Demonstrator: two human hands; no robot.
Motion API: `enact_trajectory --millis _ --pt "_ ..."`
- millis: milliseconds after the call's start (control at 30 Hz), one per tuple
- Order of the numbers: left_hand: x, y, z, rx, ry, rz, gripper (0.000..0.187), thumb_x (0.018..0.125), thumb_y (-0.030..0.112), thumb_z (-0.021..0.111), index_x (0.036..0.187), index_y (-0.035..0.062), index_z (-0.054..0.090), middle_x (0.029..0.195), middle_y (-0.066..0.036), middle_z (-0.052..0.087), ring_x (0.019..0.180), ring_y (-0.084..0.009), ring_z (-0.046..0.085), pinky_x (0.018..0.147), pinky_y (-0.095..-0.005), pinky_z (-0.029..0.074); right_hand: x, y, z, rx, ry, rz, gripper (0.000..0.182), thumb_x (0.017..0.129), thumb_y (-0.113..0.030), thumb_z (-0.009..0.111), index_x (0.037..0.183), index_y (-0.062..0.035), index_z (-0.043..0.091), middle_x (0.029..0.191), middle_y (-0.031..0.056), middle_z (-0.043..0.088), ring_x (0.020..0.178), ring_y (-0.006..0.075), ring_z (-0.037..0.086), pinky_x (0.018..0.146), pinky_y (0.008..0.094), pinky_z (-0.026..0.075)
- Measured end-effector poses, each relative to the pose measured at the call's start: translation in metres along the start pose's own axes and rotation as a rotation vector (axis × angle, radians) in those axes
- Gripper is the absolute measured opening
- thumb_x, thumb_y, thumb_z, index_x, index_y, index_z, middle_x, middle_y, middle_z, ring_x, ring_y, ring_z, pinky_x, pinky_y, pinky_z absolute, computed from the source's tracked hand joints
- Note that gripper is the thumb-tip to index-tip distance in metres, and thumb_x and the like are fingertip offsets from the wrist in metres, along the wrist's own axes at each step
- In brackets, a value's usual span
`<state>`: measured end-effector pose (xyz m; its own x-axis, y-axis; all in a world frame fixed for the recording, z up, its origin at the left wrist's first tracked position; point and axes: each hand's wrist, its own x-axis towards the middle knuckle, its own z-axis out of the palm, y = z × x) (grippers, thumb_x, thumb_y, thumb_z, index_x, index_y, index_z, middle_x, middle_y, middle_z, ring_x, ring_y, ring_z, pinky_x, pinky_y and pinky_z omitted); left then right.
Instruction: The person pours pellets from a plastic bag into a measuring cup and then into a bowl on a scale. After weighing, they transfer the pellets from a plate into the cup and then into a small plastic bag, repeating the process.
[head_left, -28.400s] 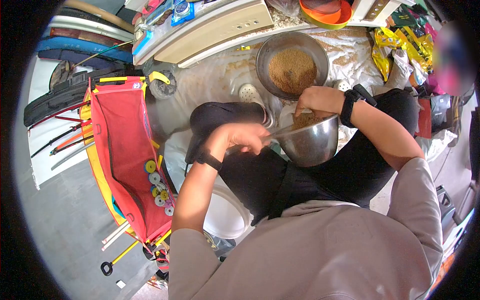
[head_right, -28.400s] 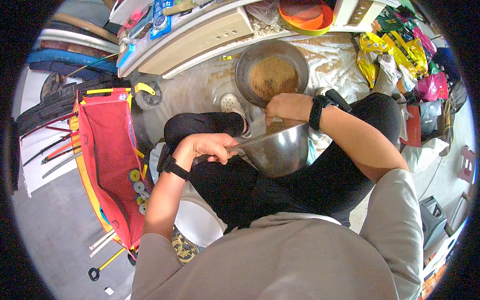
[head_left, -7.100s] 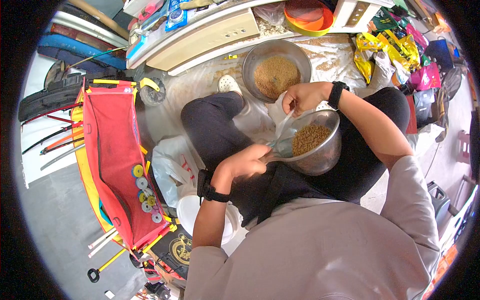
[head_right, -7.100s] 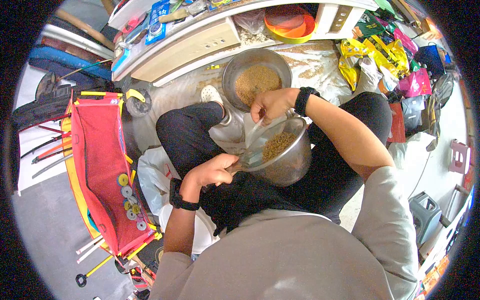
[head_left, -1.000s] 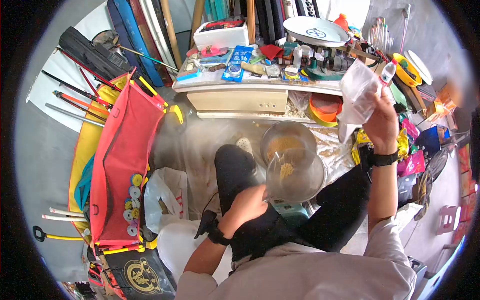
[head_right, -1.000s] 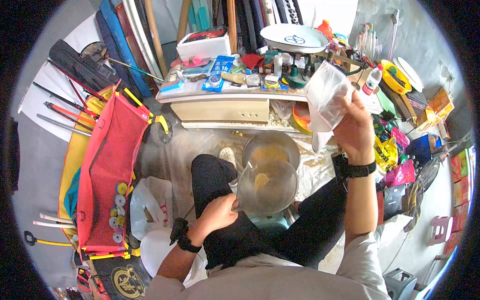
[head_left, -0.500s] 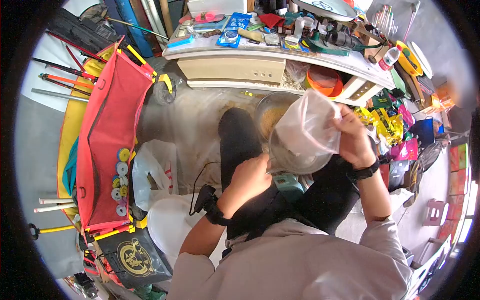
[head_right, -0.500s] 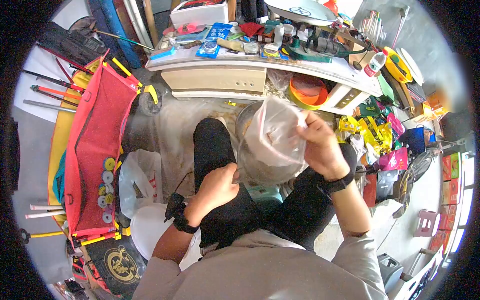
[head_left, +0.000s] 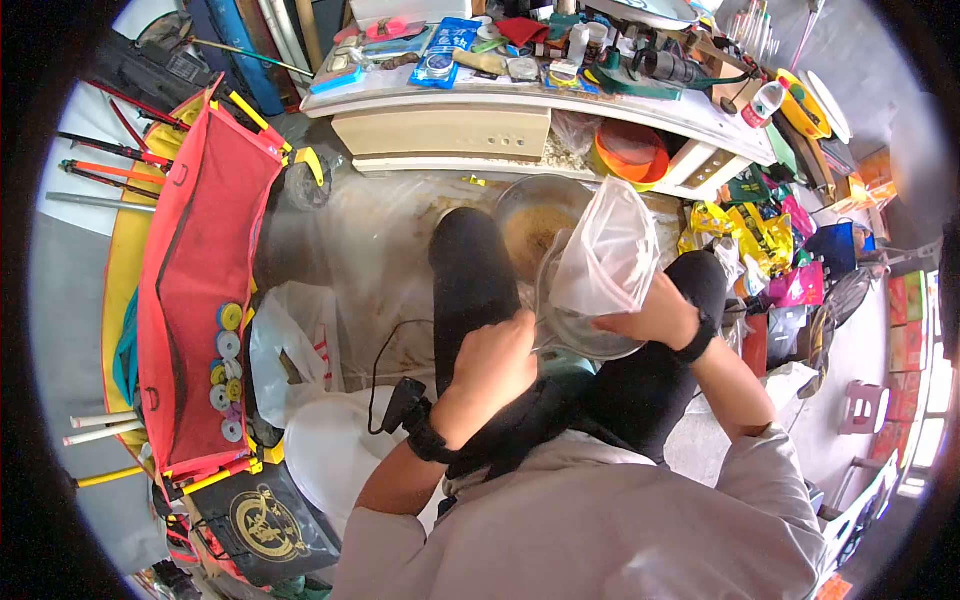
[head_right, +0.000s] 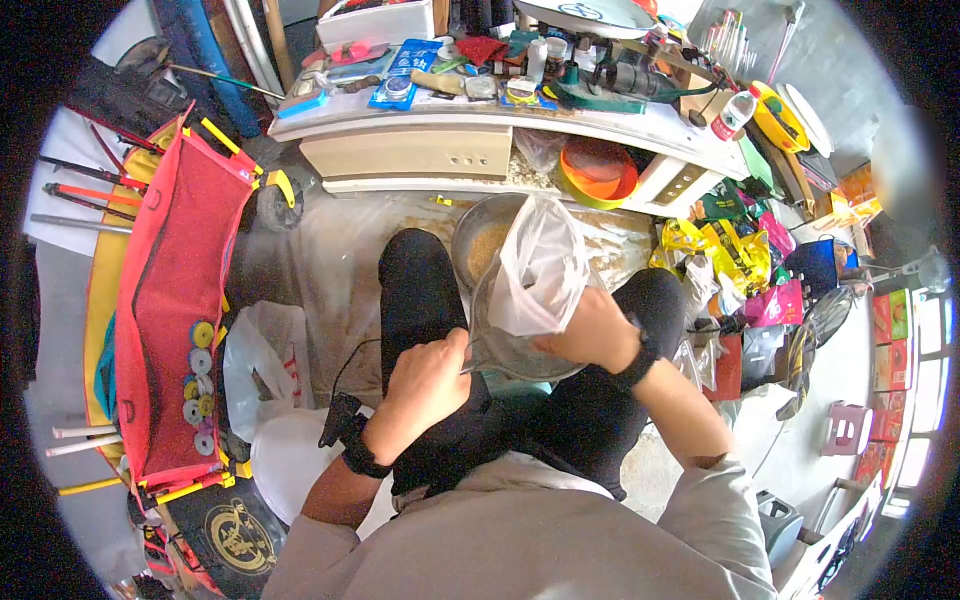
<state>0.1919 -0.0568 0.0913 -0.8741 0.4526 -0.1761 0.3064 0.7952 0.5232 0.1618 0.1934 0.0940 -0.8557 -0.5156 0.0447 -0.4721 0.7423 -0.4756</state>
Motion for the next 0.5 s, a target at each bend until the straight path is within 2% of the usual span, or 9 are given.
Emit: enact_trajectory --millis 67,167,200,267,300,333,400,433,500 --pt "0.001 0.0 0.0 -0.007 0.011 0.0 0.018 0.075 0.006 0.061 0.09 -0.0008 0.055 0.08 -0.022 0.067 0.078 -0.0392 0.068 0.071 -0.0491 0.054 0.005 -0.004 0.01 0.059 -0.022 0.057 0.064 0.067 -0.026 0.083 0.124 -0.0063 0.06 0.123 0.015 0.061 0.121 0.0342 0.051 0.11 0.0429 0.033" --pt "0.0 -0.001 -0.001 0.001 0.015 -0.001 0.018 0.075 0.006 0.062 0.091 -0.0004 0.055 0.08 -0.022 0.067 0.076 -0.0387 0.068 0.07 -0.0492 0.054 0.023 -0.01 0.024 0.01 0.259 -0.411 0.054 0.073 -0.019 0.073 0.121 -0.0028 0.058 0.129 0.0225 0.053 0.111 0.0396 0.058 0.093 0.0442 0.048" --pt "0.0 -0.003 0.0 0.017 0.0 -0.005 0.019 0.075 0.006 0.062 0.091 -0.0005 0.055 0.08 -0.022 0.068 0.076 -0.0388 0.068 0.07 -0.049 0.054 0.022 0.002 0.048 0.012 0.257 -0.409 0.054 0.073 -0.019 0.073 0.121 -0.0028 0.058 0.129 0.0225 0.053 0.111 0.0396 0.058 0.093 0.0442 0.048" --pt "0.002 -0.007 0.004 0.033 -0.017 -0.002 0.02 0.075 0.006 0.063 0.092 -0.0006 0.055 0.081 -0.022 0.068 0.076 -0.0388 0.068 0.071 -0.0488 0.054 0.021 0.016 0.085 0.384 0.103 0.004 0.055 0.08 -0.013 0.073 0.131 -0.0076 0.055 0.137 0.0109 0.053 0.12 0.0235 0.054 0.107 0.0384 0.039" --pt "0.002 -0.01 0.008 0.032 -0.004 0.004 0.021 0.074 0.007 0.063 0.092 -0.001 0.056 0.08 -0.022 0.067 0.077 -0.0392 0.068 0.071 -0.0489 0.054 0.018 0.015 0.083 0.574 0.054 0.291 0.049 0.083 -0.008 0.069 0.13 -0.007 0.056 0.132 0.0096 0.056 0.117 0.02 0.055 0.104 0.0349 0.043" --pt "0.002 -0.013 0.01 0.031 0.011 0.006 0.021 0.074 0.007 0.063 0.092 -0.0014 0.057 0.08 -0.023 0.067 0.077 -0.0395 0.068 0.071 -0.049 0.054 0.018 0.019 0.082 0.576 0.053 0.292 0.049 0.083 -0.008 0.069 0.13 -0.007 0.056 0.132 0.0096 0.056 0.117 0.02 0.055 0.104 0.0349 0.043" --pt "0.002 -0.014 0.007 0.02 0.036 0.001 0.02 0.074 0.007 0.062 0.091 -0.0021 0.059 0.079 -0.023 0.067 0.076 -0.04 0.067 0.071 -0.0494 0.054 0.022 0.027 0.077 0.892 -0.17 0.229 0.05 0.086 -0.007 0.066 0.134 -0.0059 0.052 0.131 0.0089 0.058 0.117 0.0191 0.056 0.105 0.0336 0.043" --pt "0.001 -0.014 0.006 0.009 0.065 0.003 0.019 0.074 0.007 0.061 0.09 -0.0027 0.06 0.078 -0.024 0.066 0.076 -0.0405 0.067 0.071 -0.0498 0.054 0.025 0.027 0.077 0.307 -0.132 -0.033 0.046 0.091 -0.006 0.06 0.136 -0.0062 0.05 0.131 0.0085 0.058 0.118 0.0182 0.056 0.106 0.0352 0.043" --pt "0.001 -0.014 0.007 0.011 0.051 -0.011 0.018 0.074 0.007 0.061 0.089 -0.0029 0.06 0.078 -0.024 0.066 0.075 -0.0407 0.067 0.07 -0.05 0.054 0.015 0.038 0.093 0.505 -0.075 -0.013 0.045 0.09 -0.01 0.062 0.134 -0.0059 0.052 0.128 0.0091 0.06 0.117 0.02 0.057 0.105 0.0371 0.043"
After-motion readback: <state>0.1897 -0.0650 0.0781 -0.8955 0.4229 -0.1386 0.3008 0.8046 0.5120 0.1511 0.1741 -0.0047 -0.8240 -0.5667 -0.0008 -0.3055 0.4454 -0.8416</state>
